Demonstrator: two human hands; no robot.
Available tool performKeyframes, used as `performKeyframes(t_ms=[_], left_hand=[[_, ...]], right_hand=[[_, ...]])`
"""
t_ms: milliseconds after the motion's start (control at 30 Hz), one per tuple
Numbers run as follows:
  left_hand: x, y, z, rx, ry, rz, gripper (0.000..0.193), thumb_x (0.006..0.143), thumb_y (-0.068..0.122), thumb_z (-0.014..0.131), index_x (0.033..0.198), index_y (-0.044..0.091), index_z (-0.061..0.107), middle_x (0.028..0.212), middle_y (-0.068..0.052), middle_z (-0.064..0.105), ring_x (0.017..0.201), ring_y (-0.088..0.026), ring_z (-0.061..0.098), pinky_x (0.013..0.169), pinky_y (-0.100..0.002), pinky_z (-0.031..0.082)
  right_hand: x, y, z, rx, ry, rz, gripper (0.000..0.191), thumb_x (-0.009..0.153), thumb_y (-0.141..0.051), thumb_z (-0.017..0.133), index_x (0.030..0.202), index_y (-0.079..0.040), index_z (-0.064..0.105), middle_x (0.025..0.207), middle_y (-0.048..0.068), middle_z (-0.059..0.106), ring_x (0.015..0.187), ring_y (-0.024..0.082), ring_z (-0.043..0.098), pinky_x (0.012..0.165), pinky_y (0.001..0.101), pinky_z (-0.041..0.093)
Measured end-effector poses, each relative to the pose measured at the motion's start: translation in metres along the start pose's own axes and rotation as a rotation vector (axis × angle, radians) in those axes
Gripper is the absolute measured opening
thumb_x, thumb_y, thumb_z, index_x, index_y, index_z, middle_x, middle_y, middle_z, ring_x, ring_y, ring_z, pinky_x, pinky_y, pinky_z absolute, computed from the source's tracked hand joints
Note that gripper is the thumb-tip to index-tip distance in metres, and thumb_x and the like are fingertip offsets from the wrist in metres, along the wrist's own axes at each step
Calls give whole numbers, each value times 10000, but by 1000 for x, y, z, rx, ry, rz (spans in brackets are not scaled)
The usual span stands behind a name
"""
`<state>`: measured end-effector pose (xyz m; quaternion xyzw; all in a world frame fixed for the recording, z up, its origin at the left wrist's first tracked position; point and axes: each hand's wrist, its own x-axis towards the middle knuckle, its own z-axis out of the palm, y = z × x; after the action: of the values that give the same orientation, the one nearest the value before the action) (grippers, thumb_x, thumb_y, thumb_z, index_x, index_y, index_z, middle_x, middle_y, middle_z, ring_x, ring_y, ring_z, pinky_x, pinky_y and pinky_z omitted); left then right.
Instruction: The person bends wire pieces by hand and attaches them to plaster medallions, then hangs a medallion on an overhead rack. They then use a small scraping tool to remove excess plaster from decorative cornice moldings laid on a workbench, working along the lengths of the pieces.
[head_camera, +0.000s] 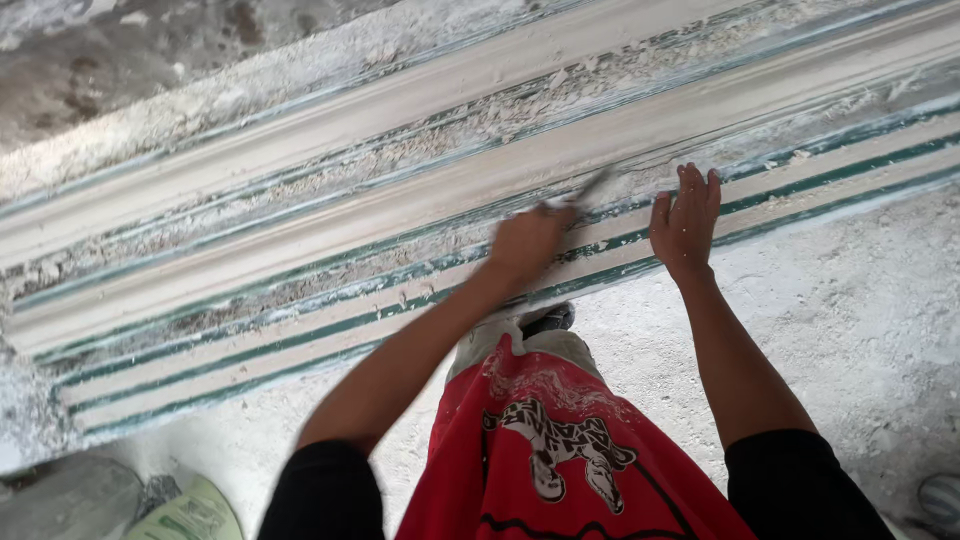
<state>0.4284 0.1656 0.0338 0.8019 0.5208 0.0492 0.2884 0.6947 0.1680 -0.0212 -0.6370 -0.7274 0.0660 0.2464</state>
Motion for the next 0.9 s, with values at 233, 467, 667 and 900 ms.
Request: performKeyframes(t_ms=[233, 467, 667, 900], left_hand=[[-33, -76, -59, 259, -130, -9, 508, 1001, 202, 530, 1502, 245, 455, 1162, -137, 694, 747, -359, 736, 565, -497, 601], [-23, -61, -100, 254, -328, -71, 471, 1052, 281, 457, 1523, 275, 461, 996, -181, 750, 716, -343, 737, 601, -495, 595], [120, 29, 17, 223, -15, 233, 254, 975, 160, 565, 1209, 116, 655, 949, -175, 742, 825, -367, 744, 653, -494, 604], [20, -42, -72, 339, -317, 134, 609, 933, 170, 590, 1523, 177, 441, 1016, -190, 724, 714, -382, 732, 537, -507, 580]], right_hand=[[3, 0, 12, -160, 14, 128, 500, 1103, -236, 498, 1509, 54, 512, 1576, 233, 473, 1495, 518, 239, 1206, 661, 163], [2, 4, 22, -214, 57, 203, 486, 1115, -274, 487, 1481, 38, 558, 1576, 187, 494, 1531, 458, 246, 1238, 630, 152], [-2, 11, 15, -197, 14, 217, 477, 1143, -257, 475, 1505, 43, 556, 1610, 155, 479, 1562, 404, 262, 1270, 581, 156], [-3, 11, 20, -203, 18, 236, 505, 1111, -261, 437, 1480, 65, 551, 1588, 182, 486, 1534, 407, 263, 1239, 579, 152]])
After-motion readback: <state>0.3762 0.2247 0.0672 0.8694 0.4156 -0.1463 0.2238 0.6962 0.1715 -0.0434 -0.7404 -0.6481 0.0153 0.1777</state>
